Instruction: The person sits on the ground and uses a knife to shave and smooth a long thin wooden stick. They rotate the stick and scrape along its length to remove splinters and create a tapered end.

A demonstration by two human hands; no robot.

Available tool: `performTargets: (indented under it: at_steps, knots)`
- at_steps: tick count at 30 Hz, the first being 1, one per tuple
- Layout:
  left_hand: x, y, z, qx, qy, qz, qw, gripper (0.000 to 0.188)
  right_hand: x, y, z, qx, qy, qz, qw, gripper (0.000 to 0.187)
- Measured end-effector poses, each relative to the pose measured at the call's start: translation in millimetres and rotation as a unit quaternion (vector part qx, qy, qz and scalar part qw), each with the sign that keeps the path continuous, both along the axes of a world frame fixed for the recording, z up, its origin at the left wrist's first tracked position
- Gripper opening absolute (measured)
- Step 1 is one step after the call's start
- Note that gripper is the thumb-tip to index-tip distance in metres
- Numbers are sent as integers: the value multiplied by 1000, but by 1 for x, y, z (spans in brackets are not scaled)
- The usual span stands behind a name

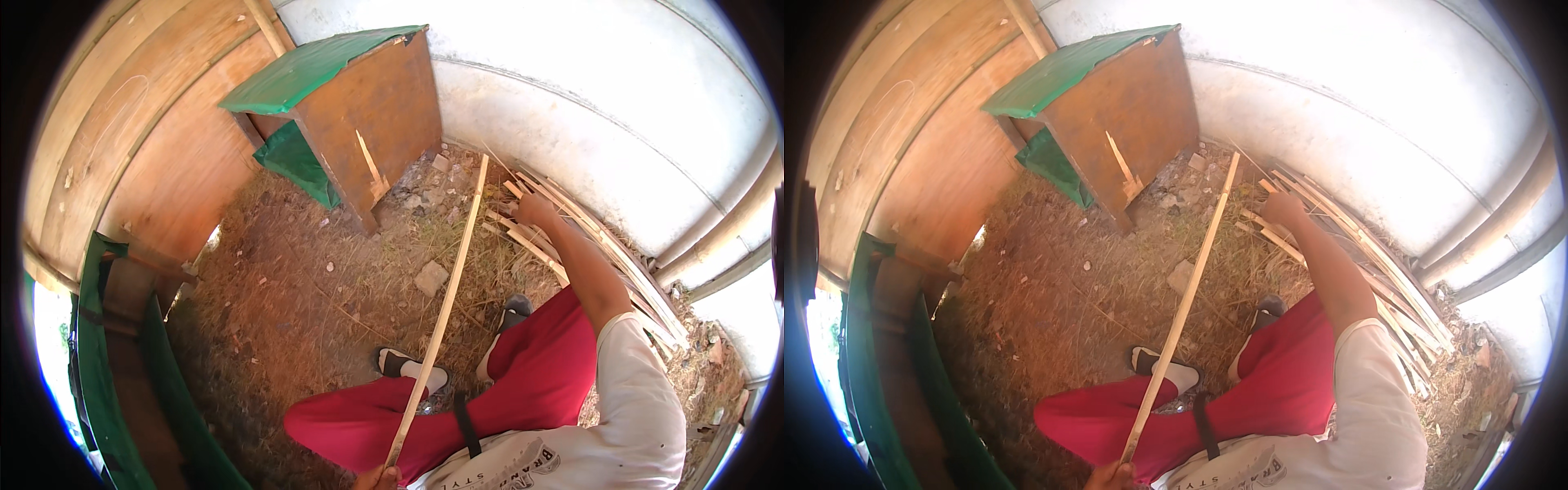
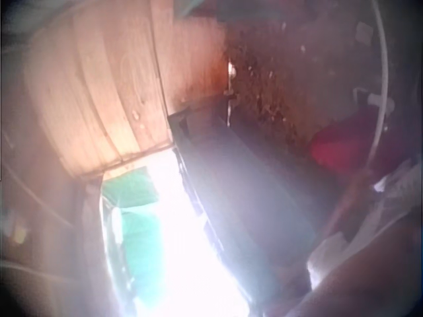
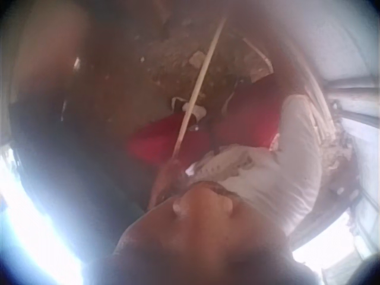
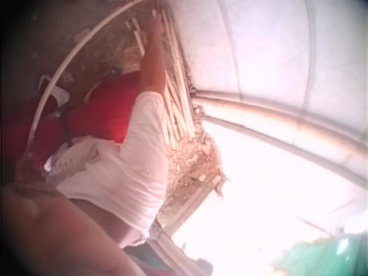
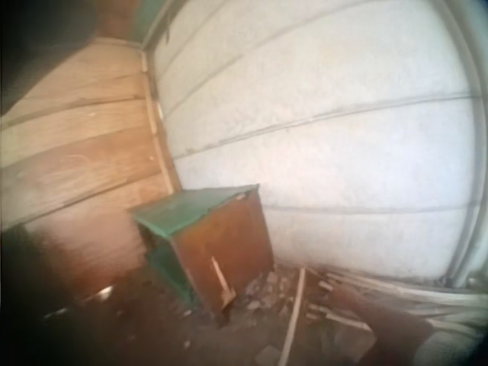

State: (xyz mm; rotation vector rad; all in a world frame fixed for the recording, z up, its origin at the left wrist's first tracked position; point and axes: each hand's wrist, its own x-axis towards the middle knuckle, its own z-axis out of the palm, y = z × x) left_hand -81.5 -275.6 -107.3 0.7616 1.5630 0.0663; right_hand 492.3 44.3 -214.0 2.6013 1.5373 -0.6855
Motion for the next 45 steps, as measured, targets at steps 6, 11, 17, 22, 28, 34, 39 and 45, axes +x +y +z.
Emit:
performTargets:
  at_steps: [6, 11, 17, 22, 28, 34, 39, 45]
  knots:
    - [-14, 16, -9, -86, -195, 75, 974, 32, -67, -35, 13, 51, 118, 70, 989, 59]
    - [22, 60, -6, -78, -319, 99, 939, 35, -127, -81, 25, 134, 306, 37, 942, 64]
    - [62, 82, -27, -59, -455, 142, 877, 34, -211, -128, 45, 159, 590, -79, 788, 57]
    - [85, 90, -35, -53, -456, 116, 881, 35, -223, -121, 36, 152, 683, -107, 706, 37]
    - [105, 95, -35, 2, -386, 42, 922, 40, -226, -109, 47, 185, 712, -113, 668, 25]
    - [120, 102, -32, 106, -317, 62, 940, 34, -218, -101, 59, 232, 658, -102, 709, 22]
    - [116, 117, -42, 139, -248, -9, 959, 31, -214, -94, 46, 304, 585, -89, 747, 21]
    - [119, 126, -35, 114, -228, 45, 966, 32, -202, -95, 53, 318, 488, -12, 813, 32]
